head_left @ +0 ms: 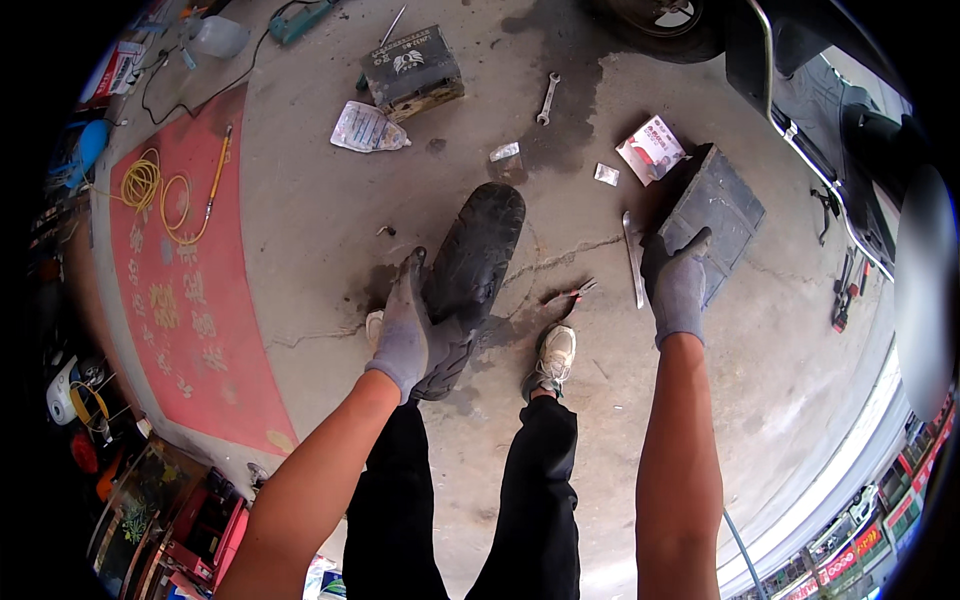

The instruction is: The person uses pliers to pry a tire onto a metal wheel rim. They then use a tire iron to lever the tire bead over the rim edge, working around the circumference to secure the tire onto the wheel.

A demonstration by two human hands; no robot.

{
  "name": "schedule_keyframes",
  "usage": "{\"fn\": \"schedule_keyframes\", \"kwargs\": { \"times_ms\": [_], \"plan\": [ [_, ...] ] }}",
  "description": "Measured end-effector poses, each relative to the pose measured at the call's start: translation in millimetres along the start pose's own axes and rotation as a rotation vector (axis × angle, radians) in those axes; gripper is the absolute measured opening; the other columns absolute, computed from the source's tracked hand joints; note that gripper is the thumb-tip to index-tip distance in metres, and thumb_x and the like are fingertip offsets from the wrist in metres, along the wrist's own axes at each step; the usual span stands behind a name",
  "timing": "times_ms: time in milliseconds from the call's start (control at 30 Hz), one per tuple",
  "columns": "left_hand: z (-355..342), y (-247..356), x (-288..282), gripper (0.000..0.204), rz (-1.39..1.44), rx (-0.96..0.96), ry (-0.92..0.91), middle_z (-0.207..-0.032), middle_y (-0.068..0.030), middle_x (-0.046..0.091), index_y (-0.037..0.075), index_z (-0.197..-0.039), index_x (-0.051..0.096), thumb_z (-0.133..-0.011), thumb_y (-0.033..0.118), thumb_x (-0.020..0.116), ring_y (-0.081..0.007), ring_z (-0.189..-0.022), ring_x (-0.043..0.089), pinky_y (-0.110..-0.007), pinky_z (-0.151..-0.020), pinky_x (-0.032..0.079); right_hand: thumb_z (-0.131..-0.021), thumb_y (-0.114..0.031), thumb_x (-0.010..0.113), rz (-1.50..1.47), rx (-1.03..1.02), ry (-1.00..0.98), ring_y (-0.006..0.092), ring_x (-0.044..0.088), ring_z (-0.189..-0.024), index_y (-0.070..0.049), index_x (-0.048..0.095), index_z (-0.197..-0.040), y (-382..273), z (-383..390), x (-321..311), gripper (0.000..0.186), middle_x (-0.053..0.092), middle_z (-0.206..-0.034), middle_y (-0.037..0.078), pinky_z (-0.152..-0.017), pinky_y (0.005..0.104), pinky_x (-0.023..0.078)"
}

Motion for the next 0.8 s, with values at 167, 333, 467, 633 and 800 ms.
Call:
{"fn": "schedule_keyframes", "kwargs": {
  "times_ms": [167, 333, 467, 633, 800],
  "plan": [
    [-10, -37, -9, 0.079, 0.239, -0.116, -0.024, -0.135, -0.0162, 0.051, -0.002, -0.147, 0.026, -0.085, 0.019, 0.071, -0.0259, -0.122, 0.051, -0.036, -0.103, 0.042, -0.092, -0.036, 0.055, -0.24, -0.062, -0.352, 0.0394, 0.067, -0.096, 0.007, 0.051, -0.128, -3, 86, 57, 0.056, 0.068, -0.104, 0.026, -0.085, 0.0425, 0.051],
    [-40, -29, -14, 0.066, 0.431, -0.15, -0.024, -0.134, -0.0106, 0.052, 0.002, -0.145, 0.031, -0.094, 0.031, 0.062, -0.0205, -0.12, 0.052, -0.032, -0.1, 0.044, -0.087, -0.044, 0.063, -0.448, -0.091, -0.723, 0.04, 0.059, -0.115, 0.004, 0.04, -0.139, -26, 189, 128, 0.074, 0.059, -0.123, 0.028, -0.097, 0.0416, 0.046],
    [-59, -22, -19, 0.065, 0.441, -0.205, -0.134, -0.134, -0.0093, 0.052, 0.001, -0.143, 0.037, -0.094, 0.035, 0.062, -0.0196, -0.119, 0.052, -0.032, -0.103, 0.041, -0.078, -0.041, 0.074, -0.601, -0.065, -0.716, 0.0376, 0.055, -0.121, 0.007, 0.035, -0.141, -48, 212, 141, 0.088, 0.054, -0.13, 0.028, -0.101, 0.0402, 0.044],
    [-27, -3, -11, 0.068, 0.271, -0.182, -0.159, -0.138, -0.0121, 0.049, 0.001, -0.147, 0.031, -0.09, 0.017, 0.065, -0.023, -0.125, 0.049, -0.034, -0.104, 0.042, -0.069, -0.037, 0.084, -0.578, 0.008, -0.704, 0.035, 0.052, -0.125, 0.009, 0.033, -0.141, -47, 216, 148, 0.099, 0.051, -0.134, 0.027, -0.103, 0.039, 0.043],
    [7, -11, -3, 0.074, 0.157, -0.168, 0.085, -0.143, -0.0148, 0.043, 0.003, -0.15, 0.016, -0.087, -0.002, 0.056, -0.0258, -0.13, 0.044, -0.035, -0.107, 0.04, -0.071, -0.042, 0.08, -0.515, -0.032, -0.795, 0.0402, 0.046, -0.129, 0.007, 0.028, -0.144, -52, 222, 158, 0.103, 0.047, -0.138, 0.029, -0.107, 0.0408, 0.04]
  ]
}}
Point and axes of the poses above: each hand's wrist, its own z-axis away from the middle knuckle, its own x-axis out of the palm, y = z × x, the point moved 6 cm from there along -z, towards the middle knuckle
